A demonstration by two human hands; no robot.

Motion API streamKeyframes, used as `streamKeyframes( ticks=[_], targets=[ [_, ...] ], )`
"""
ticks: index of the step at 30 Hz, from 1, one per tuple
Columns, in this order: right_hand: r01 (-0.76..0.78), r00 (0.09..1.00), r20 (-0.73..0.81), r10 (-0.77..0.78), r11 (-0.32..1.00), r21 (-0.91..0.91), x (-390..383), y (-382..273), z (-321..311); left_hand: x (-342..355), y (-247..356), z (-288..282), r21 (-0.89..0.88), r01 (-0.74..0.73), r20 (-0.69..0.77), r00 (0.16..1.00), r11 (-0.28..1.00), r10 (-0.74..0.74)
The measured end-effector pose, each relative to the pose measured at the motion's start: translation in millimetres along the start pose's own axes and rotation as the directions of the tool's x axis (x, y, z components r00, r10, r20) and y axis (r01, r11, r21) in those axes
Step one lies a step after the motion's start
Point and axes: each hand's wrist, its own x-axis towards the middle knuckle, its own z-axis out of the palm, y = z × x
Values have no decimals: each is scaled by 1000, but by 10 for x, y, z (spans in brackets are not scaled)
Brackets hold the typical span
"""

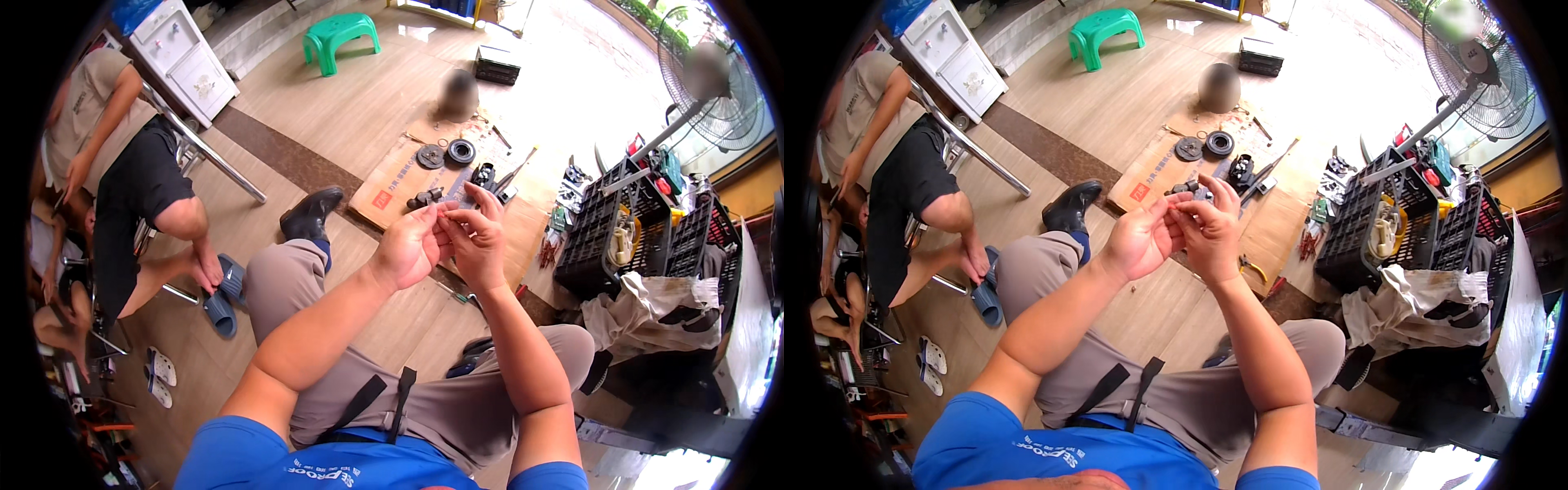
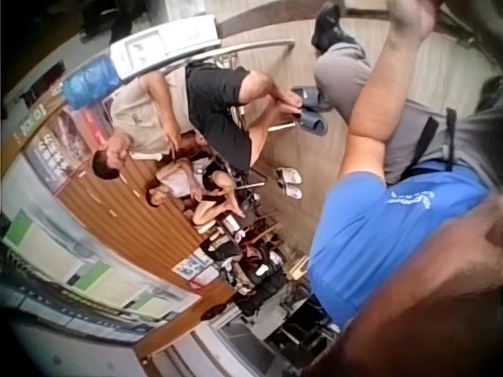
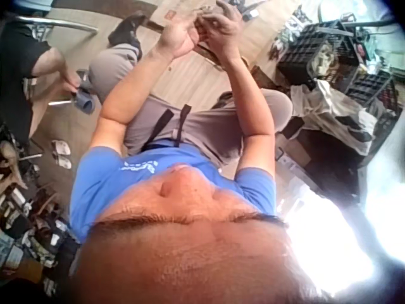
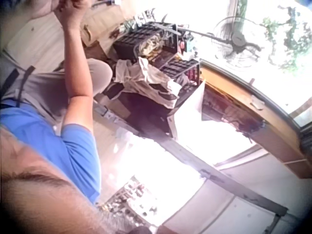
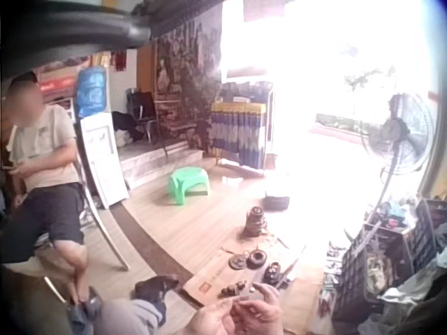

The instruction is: The person assembles a small mechanical component by inserting a pin into a metal rod and then fitting the assembly into a larger metal housing while sitting on the floor.

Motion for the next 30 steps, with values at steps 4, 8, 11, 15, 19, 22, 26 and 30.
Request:
streamKeyframes(
  ticks=[4, 8, 11, 15, 19, 22, 26, 30],
  targets=[
    [83, 996, 39, -79, 990, -117, -9, -89, -24, -27, 6, -15, 120, -43, -102, 993, 992, 55],
    [-56, 994, 105, 39, 985, 162, -13, -7, -31, -16, 160, -32, 163, -126, -178, 972, 979, 155],
    [-310, 950, 100, 296, 854, 418, 32, 65, -124, -16, 253, -54, 134, -172, -238, 950, 976, 201],
    [-548, 836, 360, 414, 603, 580, -93, 73, 9, -19, 263, -209, 169, -183, -233, 947, 968, 220],
    [-463, 881, 314, 355, 501, 731, -180, 45, 151, 27, 115, -122, 123, -163, -177, 967, 979, 183],
    [-375, 920, 139, 366, 722, 582, -159, 142, 238, 4, -220, -20, 271, -80, -137, 983, 959, 121],
    [-245, 968, -12, 251, 952, 185, -31, 251, 182, -34, -394, 97, 418, -206, 163, 975, 885, 151],
    [192, 964, 169, -207, 976, 98, -151, -115, 305, 139, -25, 194, 243, -83, -58, 993, 967, 100]
  ],
)
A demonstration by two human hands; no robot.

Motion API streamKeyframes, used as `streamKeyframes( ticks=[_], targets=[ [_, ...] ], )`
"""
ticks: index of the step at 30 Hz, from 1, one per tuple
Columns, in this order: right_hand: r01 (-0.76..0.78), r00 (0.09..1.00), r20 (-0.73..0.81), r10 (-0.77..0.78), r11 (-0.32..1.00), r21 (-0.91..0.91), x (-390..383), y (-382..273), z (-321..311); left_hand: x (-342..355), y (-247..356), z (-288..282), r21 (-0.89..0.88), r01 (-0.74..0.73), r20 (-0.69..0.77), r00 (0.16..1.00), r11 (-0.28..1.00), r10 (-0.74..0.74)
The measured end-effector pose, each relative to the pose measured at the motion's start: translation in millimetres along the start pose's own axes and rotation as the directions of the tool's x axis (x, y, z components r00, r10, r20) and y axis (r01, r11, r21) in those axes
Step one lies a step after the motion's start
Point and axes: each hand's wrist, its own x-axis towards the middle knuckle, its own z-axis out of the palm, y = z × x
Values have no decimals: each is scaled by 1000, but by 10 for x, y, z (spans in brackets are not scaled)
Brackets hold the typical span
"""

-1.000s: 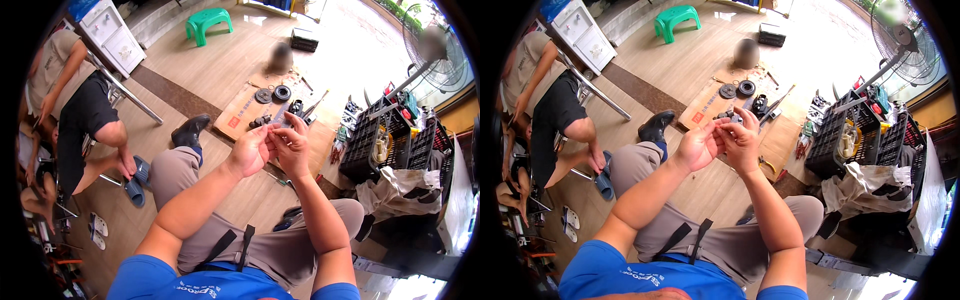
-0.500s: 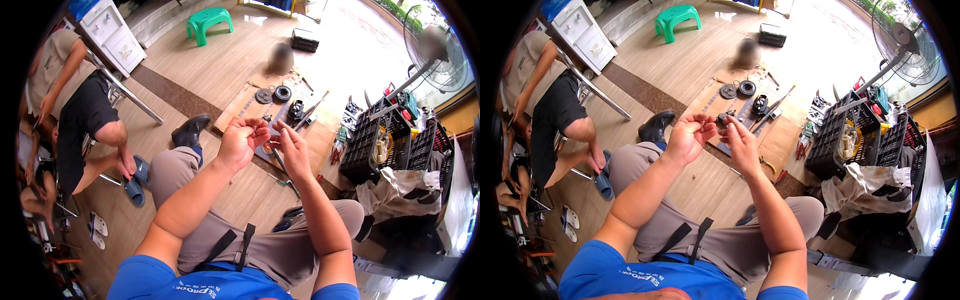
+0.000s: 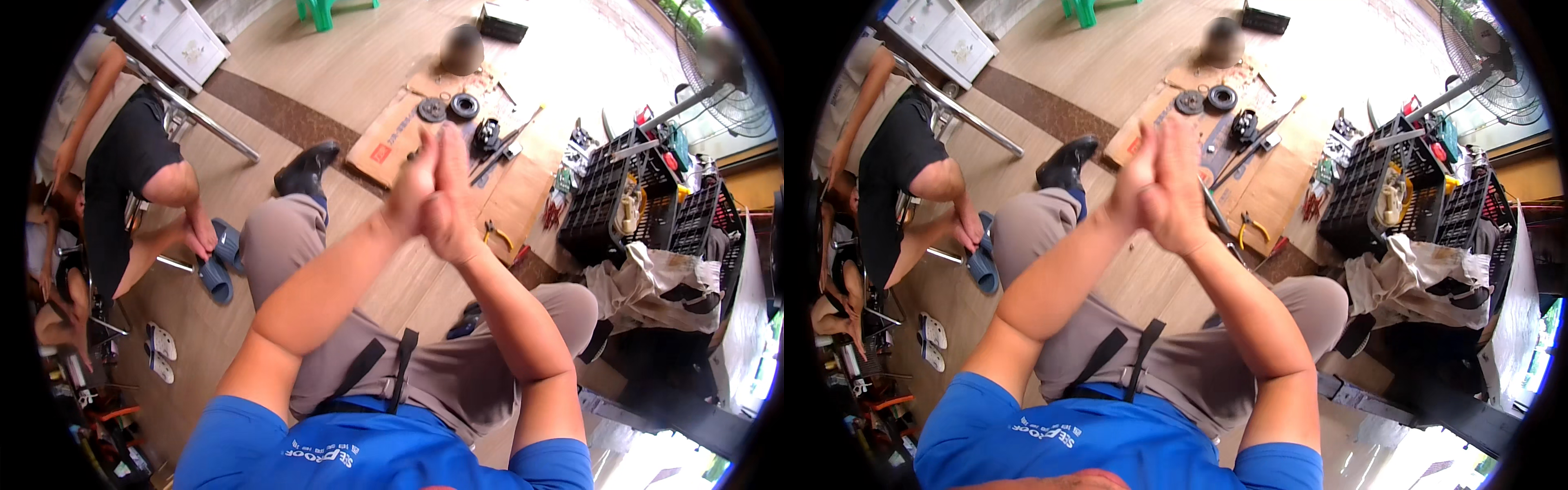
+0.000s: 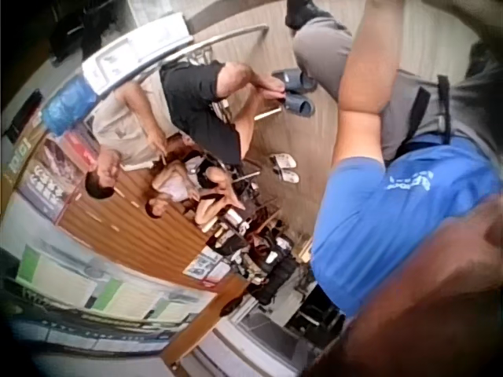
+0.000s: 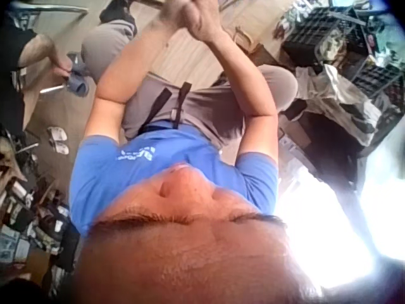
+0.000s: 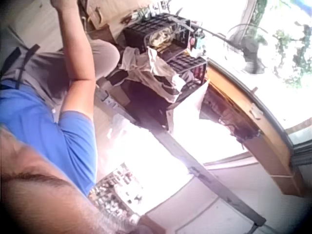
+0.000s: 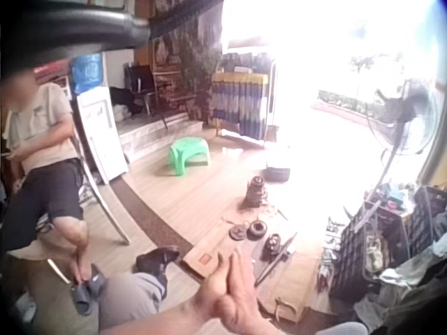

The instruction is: The person assembles a small mechanical component by inserting a pin into a metal rod and then fitting the assembly into a larger metal housing while sitting on the floor.

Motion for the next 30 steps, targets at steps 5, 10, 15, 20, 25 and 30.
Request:
streamKeyframes(
  ticks=[5, 10, 15, 20, 25, 30],
  targets=[
    [49, 997, -56, -54, 994, -100, 239, 112, -79, 13, -74, -120, 382, -220, 139, 974, 898, 180],
    [-24, 997, -71, 7, 968, -249, 201, 245, -208, 23, -29, 135, -24, -156, 259, 953, 987, 157],
    [91, 995, 38, -94, 993, 78, 140, -61, 82, 81, 29, -115, 75, -187, -37, 981, 980, 190],
    [-53, 990, -140, 21, 972, -227, 259, 459, -374, 39, -286, 127, 84, -113, 241, 966, 990, 90],
    [-28, 1000, 8, 30, 981, -193, 127, 171, -60, -22, 54, 23, 64, -153, 221, 966, 986, 135],
    [-77, 995, 34, 89, 961, -267, 171, 162, -209, -7, -78, 80, -16, -136, 220, 966, 991, 136]
  ],
)
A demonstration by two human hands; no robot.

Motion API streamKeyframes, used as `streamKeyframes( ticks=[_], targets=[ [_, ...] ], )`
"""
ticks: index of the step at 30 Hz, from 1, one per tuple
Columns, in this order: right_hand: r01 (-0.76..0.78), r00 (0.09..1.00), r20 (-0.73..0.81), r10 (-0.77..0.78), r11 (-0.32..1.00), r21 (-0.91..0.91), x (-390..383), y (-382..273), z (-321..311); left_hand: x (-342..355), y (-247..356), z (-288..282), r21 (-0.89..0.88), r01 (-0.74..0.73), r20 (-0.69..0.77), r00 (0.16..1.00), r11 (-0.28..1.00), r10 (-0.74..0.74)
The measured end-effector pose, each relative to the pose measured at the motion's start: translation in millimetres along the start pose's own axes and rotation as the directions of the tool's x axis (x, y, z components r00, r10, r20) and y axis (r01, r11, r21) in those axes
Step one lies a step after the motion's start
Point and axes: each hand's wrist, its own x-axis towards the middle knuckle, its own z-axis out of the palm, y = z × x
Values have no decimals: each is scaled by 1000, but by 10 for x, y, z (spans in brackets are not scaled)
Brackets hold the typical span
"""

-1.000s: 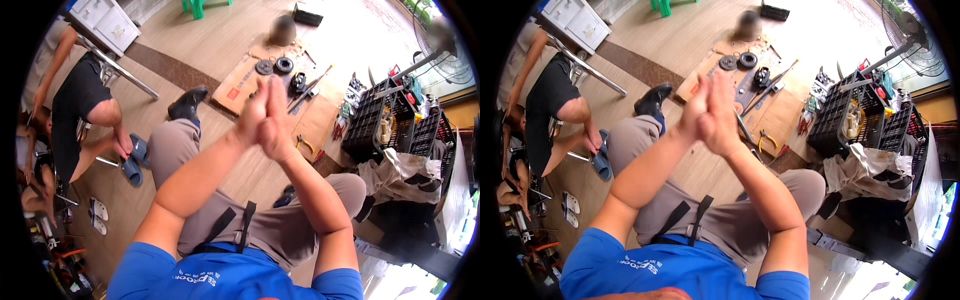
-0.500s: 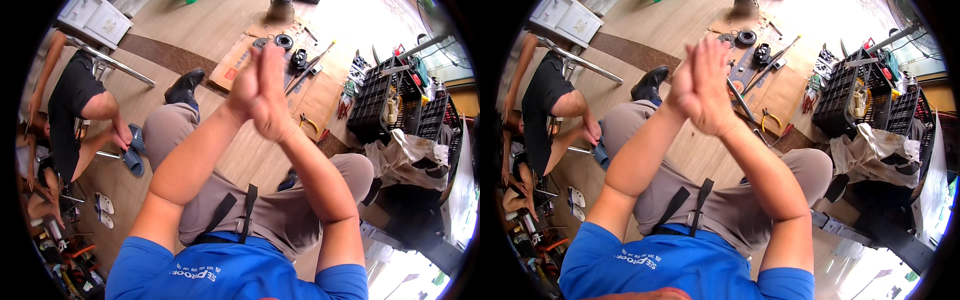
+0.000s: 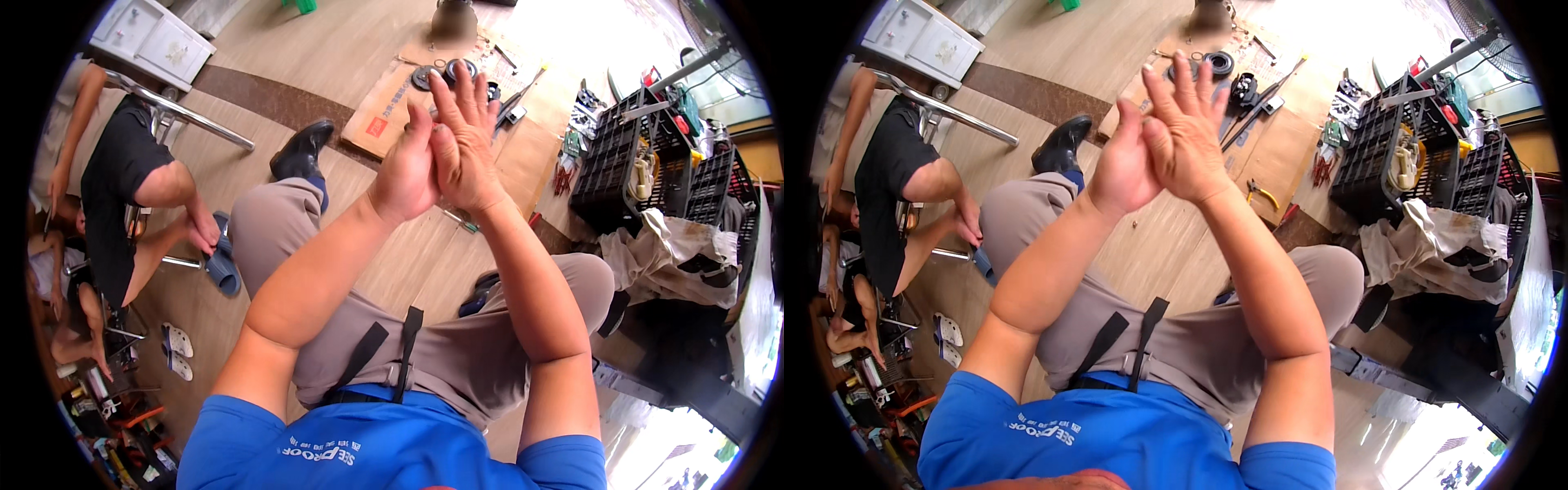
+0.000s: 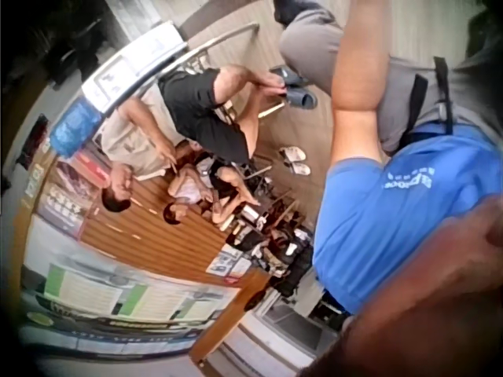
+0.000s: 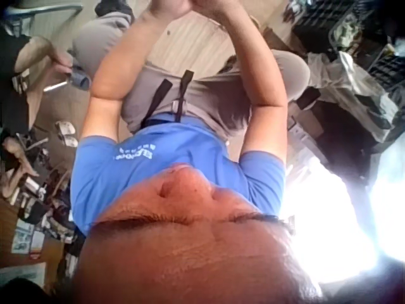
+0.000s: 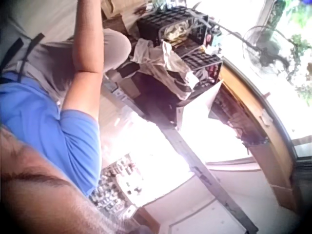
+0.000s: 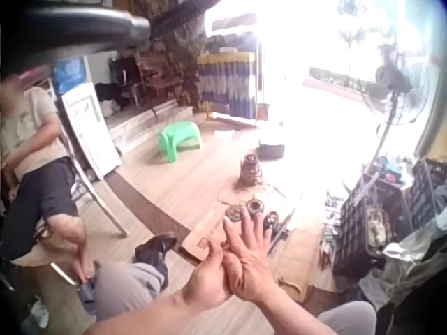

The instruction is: The person assembles a small mechanical component by inserting a pin into a metal rod and then fitting the assembly into a larger metal housing while sitting on the floor.

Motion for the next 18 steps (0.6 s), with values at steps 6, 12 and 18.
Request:
streamKeyframes(
  ticks=[6, 12, 18],
  targets=[
    [-62, 998, -4, 64, 988, 139, 25, 145, -79, -110, 200, -240, -243, 157, 189, 976, 957, -112],
    [-118, 992, -10, 127, 948, 295, -22, 100, -196, -151, 209, -272, -280, 149, -147, 970, 948, -195],
    [-337, 914, 22, 404, 730, 595, -65, 124, -138, -114, 302, -277, -288, 63, -142, 984, 956, -107]
  ],
)
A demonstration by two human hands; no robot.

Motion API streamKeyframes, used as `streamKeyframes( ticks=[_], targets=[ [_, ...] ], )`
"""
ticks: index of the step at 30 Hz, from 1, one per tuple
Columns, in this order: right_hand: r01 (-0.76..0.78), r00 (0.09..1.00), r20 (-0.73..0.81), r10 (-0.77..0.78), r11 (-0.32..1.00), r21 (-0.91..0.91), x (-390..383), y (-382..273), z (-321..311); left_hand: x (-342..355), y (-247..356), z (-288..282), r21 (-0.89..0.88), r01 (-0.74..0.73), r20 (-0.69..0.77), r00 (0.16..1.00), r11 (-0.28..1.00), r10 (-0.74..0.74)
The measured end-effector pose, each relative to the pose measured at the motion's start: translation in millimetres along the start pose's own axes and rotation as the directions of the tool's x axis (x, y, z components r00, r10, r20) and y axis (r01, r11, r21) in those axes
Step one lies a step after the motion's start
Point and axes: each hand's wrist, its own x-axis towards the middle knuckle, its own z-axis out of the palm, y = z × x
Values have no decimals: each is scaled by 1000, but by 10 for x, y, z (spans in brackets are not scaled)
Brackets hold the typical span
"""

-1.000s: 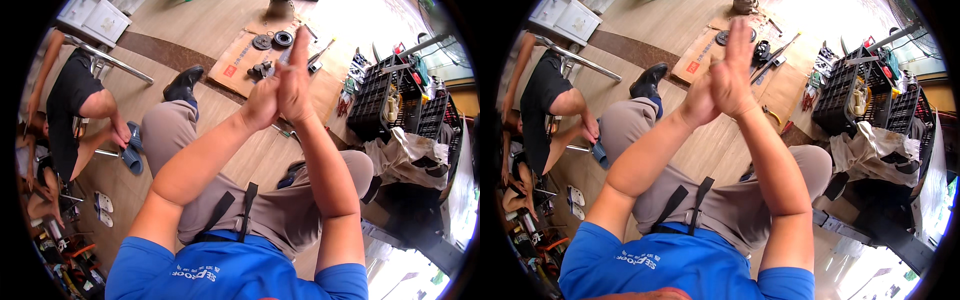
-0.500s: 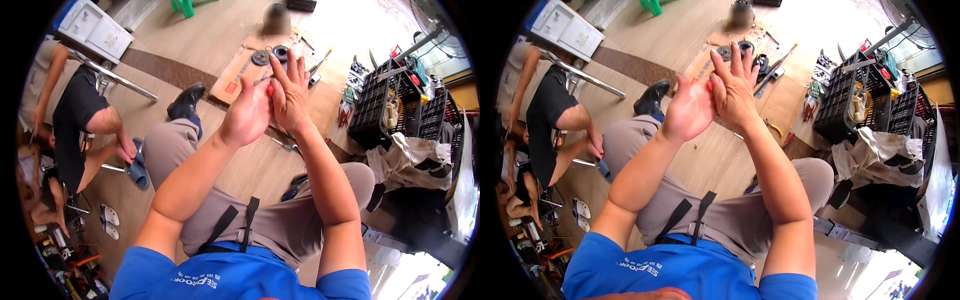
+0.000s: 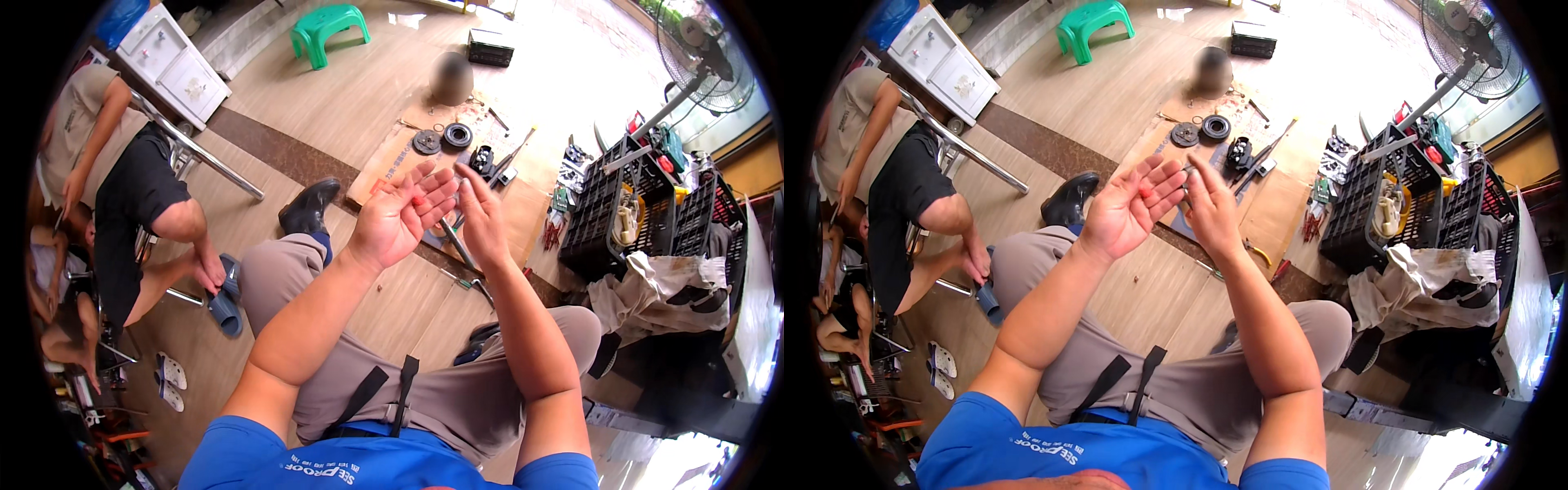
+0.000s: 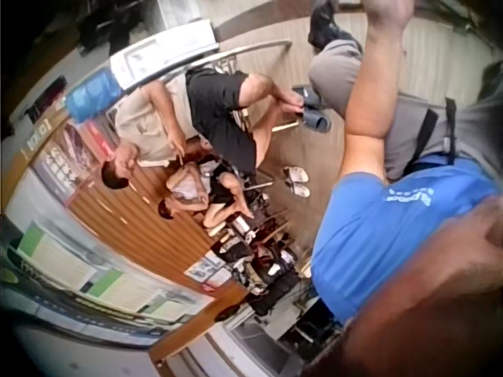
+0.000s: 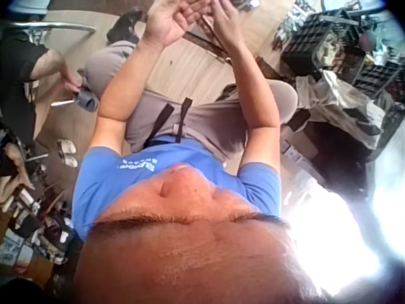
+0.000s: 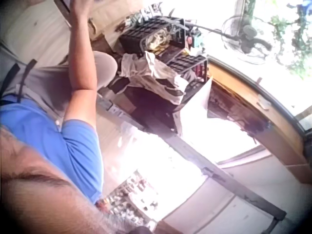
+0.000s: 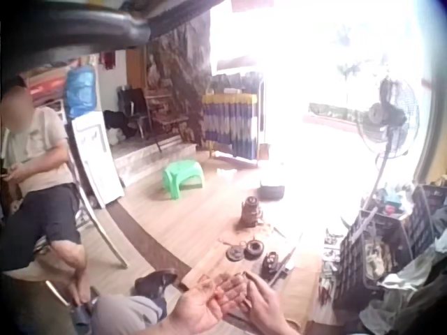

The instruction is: The person assembles a small mechanical component by inserting a pin into a metal rod and then fitting the assembly into a larger metal housing while sitting on the floor.

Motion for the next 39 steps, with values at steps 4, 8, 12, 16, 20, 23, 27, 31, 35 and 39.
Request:
streamKeyframes(
  ticks=[4, 8, 12, 16, 20, 23, 27, 31, 35, 39],
  targets=[
    [-564, 813, 498, 301, 621, 544, -86, -18, 66, -21, 18, -83, 45, -61, 35, 998, 997, 59],
    [-513, 822, 524, 223, 688, 513, -35, -44, -18, 8, 11, -101, 157, -121, -102, 985, 980, 138],
    [106, 988, 117, -99, 993, -54, -122, -201, 134, -6, 8, -108, 151, -99, -154, 980, 984, 123],
    [451, 892, 149, -427, 824, -343, -133, -164, 148, -20, -38, -37, 167, -31, -81, 996, 985, 45],
    [412, 910, 121, -397, 836, -363, -90, -131, 113, -38, -63, -14, 52, 34, 10, 999, 998, -35],
    [327, 914, -92, -395, 852, -410, 89, 57, -73, -52, 15, 63, 70, 112, -99, 989, 991, -105],
    [-90, 957, -258, 136, 979, 184, 285, 156, -443, -44, 158, -33, 416, 114, -322, 946, 902, 28],
    [-149, 958, -127, 258, 824, 547, 305, 0, -386, 23, 107, -263, 555, -37, -531, 753, 831, 388],
    [-205, 968, 8, 251, 771, 603, 167, -178, -156, 115, -82, -339, 276, 25, -615, 773, 961, 157],
    [9, 1000, 15, -11, 995, 94, -113, -184, 161, 77, -210, -173, -7, 68, -139, 988, 998, -68]
  ],
)
